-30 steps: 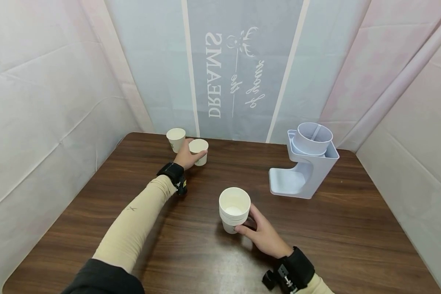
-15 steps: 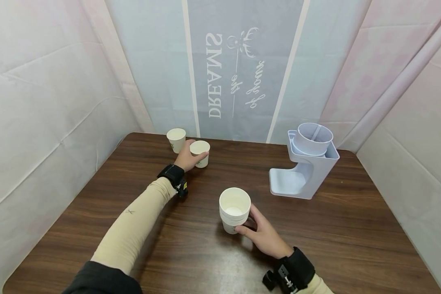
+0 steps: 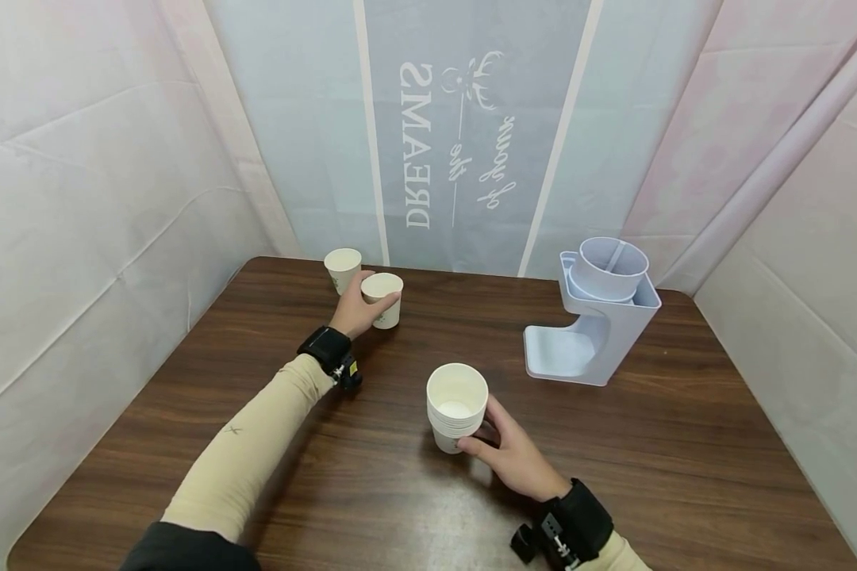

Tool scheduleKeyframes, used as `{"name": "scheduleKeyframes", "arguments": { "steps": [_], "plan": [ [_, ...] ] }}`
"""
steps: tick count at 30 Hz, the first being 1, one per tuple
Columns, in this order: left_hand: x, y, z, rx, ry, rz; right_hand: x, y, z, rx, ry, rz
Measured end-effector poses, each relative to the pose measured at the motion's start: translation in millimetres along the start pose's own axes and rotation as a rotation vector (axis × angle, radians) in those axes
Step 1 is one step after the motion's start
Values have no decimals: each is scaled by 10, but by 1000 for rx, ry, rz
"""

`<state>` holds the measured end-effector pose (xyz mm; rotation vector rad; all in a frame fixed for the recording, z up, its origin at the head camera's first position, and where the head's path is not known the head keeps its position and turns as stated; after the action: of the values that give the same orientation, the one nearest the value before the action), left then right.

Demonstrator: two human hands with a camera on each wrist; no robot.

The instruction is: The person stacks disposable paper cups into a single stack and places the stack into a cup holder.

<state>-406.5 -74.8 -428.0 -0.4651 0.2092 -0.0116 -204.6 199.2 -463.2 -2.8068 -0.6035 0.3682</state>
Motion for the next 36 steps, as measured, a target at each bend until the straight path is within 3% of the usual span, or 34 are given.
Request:
{"name": "scheduleKeyframes", "arguments": {
  "steps": [14,24,36],
  "plan": [
    [252,-70,307,81,99,53,-8,4,-15,-19,-10,0],
    [575,-116,616,125,174,12,-7,5,-8,-14,6,2],
    [963,-167,914,162,210,-89,-5,16,-3,-4,2,9]
  ]
}}
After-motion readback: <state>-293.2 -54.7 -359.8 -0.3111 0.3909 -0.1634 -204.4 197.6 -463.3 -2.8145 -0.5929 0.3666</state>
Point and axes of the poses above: each hand's wrist, its own x-axis away from the middle knuckle, its own y-axis out of the palm, z = x × y, the point moved 4 cm from there along -x, towards the middle knuckle
